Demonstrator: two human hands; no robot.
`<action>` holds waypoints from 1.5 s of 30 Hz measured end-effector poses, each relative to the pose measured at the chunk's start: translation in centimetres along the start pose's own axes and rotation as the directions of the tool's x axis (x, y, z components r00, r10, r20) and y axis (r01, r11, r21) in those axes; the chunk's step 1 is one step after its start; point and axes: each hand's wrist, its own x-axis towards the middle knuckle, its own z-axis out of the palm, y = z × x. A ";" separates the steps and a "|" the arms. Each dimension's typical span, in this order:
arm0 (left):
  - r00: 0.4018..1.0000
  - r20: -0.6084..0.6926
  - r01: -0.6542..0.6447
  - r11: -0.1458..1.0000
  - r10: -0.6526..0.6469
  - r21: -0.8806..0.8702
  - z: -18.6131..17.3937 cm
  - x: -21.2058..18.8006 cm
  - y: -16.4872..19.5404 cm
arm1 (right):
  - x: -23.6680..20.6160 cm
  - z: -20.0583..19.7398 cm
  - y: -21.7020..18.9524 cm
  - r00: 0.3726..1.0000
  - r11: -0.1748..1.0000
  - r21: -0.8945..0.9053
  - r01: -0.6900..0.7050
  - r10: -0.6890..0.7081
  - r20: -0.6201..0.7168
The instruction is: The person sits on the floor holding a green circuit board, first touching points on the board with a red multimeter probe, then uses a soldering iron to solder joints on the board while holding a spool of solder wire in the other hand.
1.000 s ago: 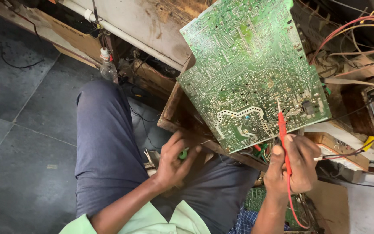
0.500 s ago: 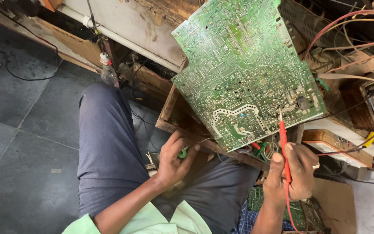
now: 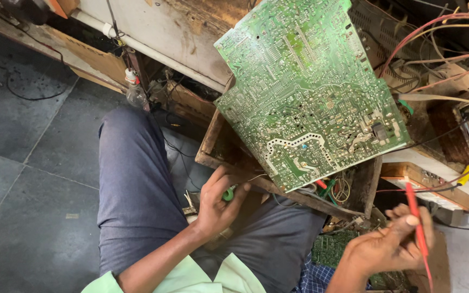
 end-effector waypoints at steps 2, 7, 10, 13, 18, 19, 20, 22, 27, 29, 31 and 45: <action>1.000 -0.007 0.012 1.000 -0.012 0.024 -0.1 -0.1 0.1 | -0.2 -1.0 1.0 0.975 0.958 0.180 -0.222 0.224 0.011; 0.998 -0.009 0.067 0.995 -0.066 0.080 0.3 -0.4 -0.3 | 1.1 -3.6 2.0 0.678 0.501 0.650 -0.571 0.734 0.030; 0.999 -0.037 0.009 0.998 -0.006 0.069 0.9 -0.6 -0.5 | 2.3 -4.1 1.3 0.632 0.406 0.664 -0.628 0.764 0.130; 0.997 -0.037 0.074 0.995 -0.071 0.072 1.3 -0.8 -0.3 | 3.0 -4.1 0.0 0.548 0.285 0.597 -0.750 0.774 0.318; 0.986 -0.079 0.144 0.989 -0.145 -0.019 2.6 -0.5 0.3 | 4.3 -6.4 -1.0 0.793 0.743 0.277 -0.609 0.568 0.220; 0.983 -0.098 0.157 0.987 -0.158 -0.021 2.7 -0.4 0.5 | 5.2 -7.3 -0.5 0.872 0.869 0.082 -0.488 0.480 0.099; 0.986 -0.075 0.147 0.989 -0.147 -0.015 2.9 -0.1 0.6 | 6.0 -8.1 0.6 0.934 0.927 -0.129 -0.353 0.357 0.009; 0.991 -0.053 0.128 0.991 -0.127 0.029 2.3 0.7 1.0 | 9.0 -10.3 3.0 0.983 0.929 -0.361 -0.080 0.133 0.125; 0.993 -0.090 -0.069 0.990 0.081 0.126 1.1 4.9 1.0 | 19.0 -12.3 10.4 0.903 0.639 -0.671 0.376 -0.091 0.420; 0.980 -0.114 -0.154 0.985 0.163 0.081 0.9 6.6 1.0 | 21.2 -11.0 11.2 0.827 0.578 -0.668 0.469 -0.022 0.562; 0.987 -0.108 -0.118 0.993 0.115 -0.019 0.5 7.4 1.1 | 22.2 -10.2 11.4 0.795 0.529 -0.696 0.484 0.066 0.603; 0.970 -0.040 0.199 0.877 -0.240 -0.438 0.8 6.1 1.3 | 20.4 -11.4 13.7 0.901 0.352 -0.896 0.269 0.235 0.364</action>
